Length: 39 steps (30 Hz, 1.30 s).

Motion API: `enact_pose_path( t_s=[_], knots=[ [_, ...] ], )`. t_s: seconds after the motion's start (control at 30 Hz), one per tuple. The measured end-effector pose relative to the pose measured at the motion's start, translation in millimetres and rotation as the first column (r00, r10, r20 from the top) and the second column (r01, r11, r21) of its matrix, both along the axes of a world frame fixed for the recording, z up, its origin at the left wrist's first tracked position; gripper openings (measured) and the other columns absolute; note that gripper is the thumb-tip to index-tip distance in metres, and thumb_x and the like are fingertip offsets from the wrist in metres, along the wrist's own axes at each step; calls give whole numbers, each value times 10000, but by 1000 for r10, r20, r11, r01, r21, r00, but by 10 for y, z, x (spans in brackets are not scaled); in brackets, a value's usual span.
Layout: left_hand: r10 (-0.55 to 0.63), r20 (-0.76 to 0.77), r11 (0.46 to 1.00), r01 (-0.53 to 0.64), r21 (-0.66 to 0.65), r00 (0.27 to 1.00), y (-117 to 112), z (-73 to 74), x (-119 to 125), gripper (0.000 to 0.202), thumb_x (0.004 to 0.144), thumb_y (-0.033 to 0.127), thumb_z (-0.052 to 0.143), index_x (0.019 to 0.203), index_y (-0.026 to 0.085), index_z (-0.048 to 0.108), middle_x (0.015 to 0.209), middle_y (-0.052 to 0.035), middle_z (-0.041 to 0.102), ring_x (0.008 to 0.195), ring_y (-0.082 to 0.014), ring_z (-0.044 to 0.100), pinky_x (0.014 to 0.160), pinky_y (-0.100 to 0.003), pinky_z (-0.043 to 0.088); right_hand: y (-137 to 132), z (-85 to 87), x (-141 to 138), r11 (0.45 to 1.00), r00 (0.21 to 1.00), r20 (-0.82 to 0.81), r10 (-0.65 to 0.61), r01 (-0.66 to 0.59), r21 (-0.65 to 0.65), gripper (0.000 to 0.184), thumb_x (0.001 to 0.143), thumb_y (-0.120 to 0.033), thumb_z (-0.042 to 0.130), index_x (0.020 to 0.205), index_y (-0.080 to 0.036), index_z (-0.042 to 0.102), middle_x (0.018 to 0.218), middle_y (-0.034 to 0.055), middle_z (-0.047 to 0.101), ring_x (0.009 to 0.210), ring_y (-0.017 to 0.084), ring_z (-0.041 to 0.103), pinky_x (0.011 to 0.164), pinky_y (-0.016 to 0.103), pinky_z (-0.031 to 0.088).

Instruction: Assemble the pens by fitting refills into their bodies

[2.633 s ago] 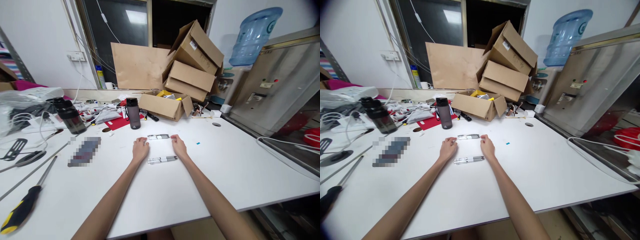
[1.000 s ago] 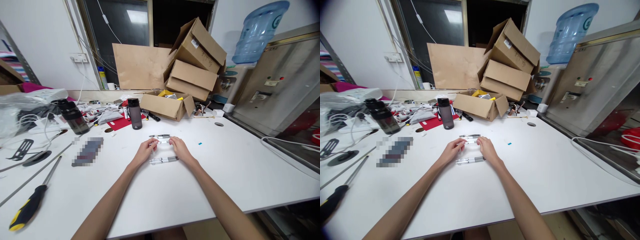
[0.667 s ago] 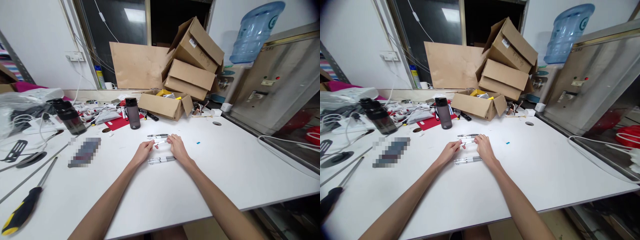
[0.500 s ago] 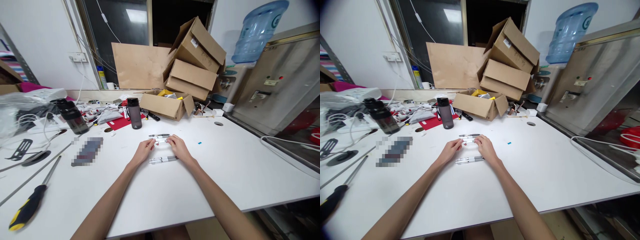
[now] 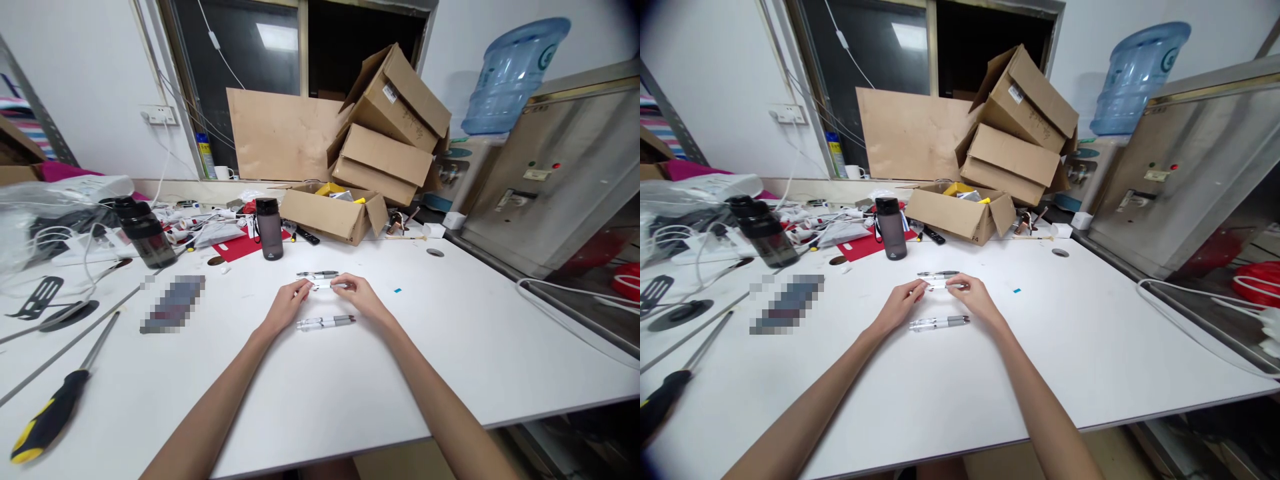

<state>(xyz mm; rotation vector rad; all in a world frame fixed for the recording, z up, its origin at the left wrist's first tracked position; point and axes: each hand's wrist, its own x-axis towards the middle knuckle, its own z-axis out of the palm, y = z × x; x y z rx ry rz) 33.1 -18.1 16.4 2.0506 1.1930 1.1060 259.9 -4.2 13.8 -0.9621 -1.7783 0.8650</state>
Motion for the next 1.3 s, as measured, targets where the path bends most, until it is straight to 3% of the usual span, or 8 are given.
enact_pose_path(
  t_s=[0.1, 0.27, 0.43, 0.57, 0.77, 0.9, 1.03, 1.3],
  knots=[
    [6, 6, 1000, -6, -7, 1000, 3, -1, 4, 440, 1016, 504, 375, 707, 202, 456, 680, 30, 478, 674, -159, 446, 680, -257, 343, 2, 14, -4, 1000, 999, -34, -6, 7, 9, 247, 859, -387, 654, 1027, -221, 726, 1105, 50, 720, 991, 205, 643, 905, 322, 480],
    [6, -11, 1000, -6, -21, 1000, 19, -24, 10, 449, 1015, 503, 366, 693, 200, 443, 668, 32, 475, 667, -155, 440, 680, -256, 334, 2, -3, -23, 997, 999, -31, -22, 19, -80, 267, 891, -428, 618, 924, -194, 742, 897, 57, 725, 845, 209, 651, 808, 332, 498],
    [7, 5, 999, -6, -31, 1000, 18, -39, 5, 451, 1018, 504, 368, 695, 199, 440, 669, 36, 478, 658, -148, 434, 672, -256, 326, 3, 7, -24, 999, 997, -70, 33, -33, 6, 262, 842, -403, 691, 1042, -239, 731, 1129, 57, 706, 999, 218, 650, 914, 351, 487],
    [-5, 18, 999, 6, -43, 1000, 21, -43, 7, 450, 1019, 500, 377, 694, 196, 443, 667, 38, 476, 658, -147, 435, 673, -256, 324, 4, -1, -29, 999, 998, -56, -26, 24, -48, 259, 896, -424, 618, 956, -208, 747, 953, 55, 735, 826, 203, 666, 802, 334, 503],
    [-13, 47, 998, 16, -65, 999, 19, -35, 21, 459, 1017, 507, 385, 691, 192, 460, 669, 36, 476, 655, -145, 429, 666, -257, 316, -4, 6, -14, 1000, 999, -43, -4, 4, -5, 239, 862, -369, 673, 1051, -235, 729, 1125, 51, 719, 991, 212, 669, 892, 331, 492],
    [2, 56, 996, 3, -85, 998, 25, -35, 34, 482, 1000, 529, 399, 722, 177, 574, 653, 35, 443, 645, -147, 411, 641, -257, 302, 6, 4, -14, 998, 997, -77, -31, 28, -49, 223, 888, -394, 640, 966, -210, 739, 971, 52, 738, 825, 198, 677, 801, 329, 510],
    [32, 74, 989, -21, -149, 997, 51, -54, 37, 530, 979, 570, 403, 845, 166, 719, 630, 40, 382, 612, -146, 384, 600, -258, 278, 27, 9, 0, 999, 988, -154, 15, -9, 35, 258, 825, -340, 725, 1058, -231, 709, 1078, 56, 721, 996, 215, 674, 882, 338, 515],
    [29, 131, 977, -1, -214, 991, 63, -70, 40, 561, 962, 603, 422, 824, 152, 726, 611, 45, 330, 578, -133, 330, 557, -253, 249, 49, 3, -5, 998, 982, -185, -37, 47, 49, 206, 837, -371, 724, 988, -230, 719, 1044, 56, 722, 990, 217, 678, 853, 334, 526]
  ],
)
